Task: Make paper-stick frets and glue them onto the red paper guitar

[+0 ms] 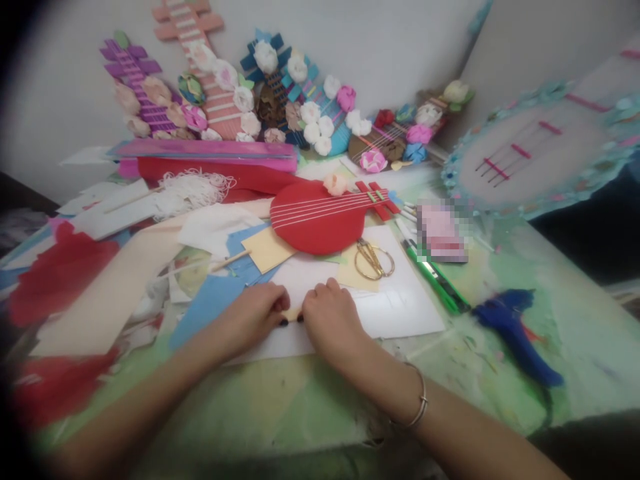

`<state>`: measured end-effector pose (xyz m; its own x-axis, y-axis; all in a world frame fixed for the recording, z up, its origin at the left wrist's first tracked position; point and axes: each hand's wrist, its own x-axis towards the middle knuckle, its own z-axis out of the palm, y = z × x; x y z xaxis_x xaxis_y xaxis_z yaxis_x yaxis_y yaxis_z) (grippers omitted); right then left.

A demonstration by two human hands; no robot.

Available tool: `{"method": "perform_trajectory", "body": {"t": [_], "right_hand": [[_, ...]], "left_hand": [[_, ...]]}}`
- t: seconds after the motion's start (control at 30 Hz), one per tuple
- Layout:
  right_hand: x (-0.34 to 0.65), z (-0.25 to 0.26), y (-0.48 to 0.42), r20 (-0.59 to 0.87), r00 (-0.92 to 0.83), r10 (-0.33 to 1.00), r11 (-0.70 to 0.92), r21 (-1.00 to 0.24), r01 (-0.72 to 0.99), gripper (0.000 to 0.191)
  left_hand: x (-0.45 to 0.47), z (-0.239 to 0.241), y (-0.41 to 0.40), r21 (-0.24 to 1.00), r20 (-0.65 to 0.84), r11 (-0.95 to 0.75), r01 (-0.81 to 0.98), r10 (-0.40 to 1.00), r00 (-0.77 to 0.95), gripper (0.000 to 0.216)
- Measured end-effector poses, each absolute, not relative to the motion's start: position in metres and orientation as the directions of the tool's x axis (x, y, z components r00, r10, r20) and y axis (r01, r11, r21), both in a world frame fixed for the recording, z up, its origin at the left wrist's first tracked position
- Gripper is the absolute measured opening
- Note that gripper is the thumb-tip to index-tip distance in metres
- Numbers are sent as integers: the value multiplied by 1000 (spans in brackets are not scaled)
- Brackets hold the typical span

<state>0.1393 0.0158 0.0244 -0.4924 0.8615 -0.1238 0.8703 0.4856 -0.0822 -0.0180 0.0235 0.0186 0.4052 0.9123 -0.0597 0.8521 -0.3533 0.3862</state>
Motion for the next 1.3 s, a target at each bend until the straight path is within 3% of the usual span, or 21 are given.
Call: {"method": "perform_trajectory", "body": {"t": [0.1, 0.17, 0.4, 0.7, 0.87, 1.07, 1.3], "right_hand": [[141, 19, 14, -64, -497, 865, 494, -62, 867, 15], [141, 16, 12, -23, -516, 857, 514, -47, 856, 17], [145, 1, 6, 272, -549, 790, 587, -75, 806, 20], [148, -7, 4, 368, -588, 720, 680, -204, 704, 21], [148, -5, 8, 379, -674, 634, 759, -141, 635, 28], [148, -4, 14, 329, -658, 678, 720, -114, 685, 29], [156, -5, 17, 240, -532, 812, 584, -313, 749, 32]], "left_hand": [[-14, 20, 23, 333, -45, -380, 863, 908, 417, 17], [-11, 23, 22, 304, -111, -366, 880, 903, 415, 17], [-3, 28, 16, 221, -224, -330, 918, 899, 377, 20], [-6, 8, -8, 194, 63, -421, 886, 907, 417, 34], [-11, 3, -3, 310, 75, -442, 842, 894, 442, 35], [-13, 3, 6, 481, 89, -405, 777, 905, 416, 28], [-16, 21, 13, 651, 136, -400, 646, 898, 419, 11]]}}
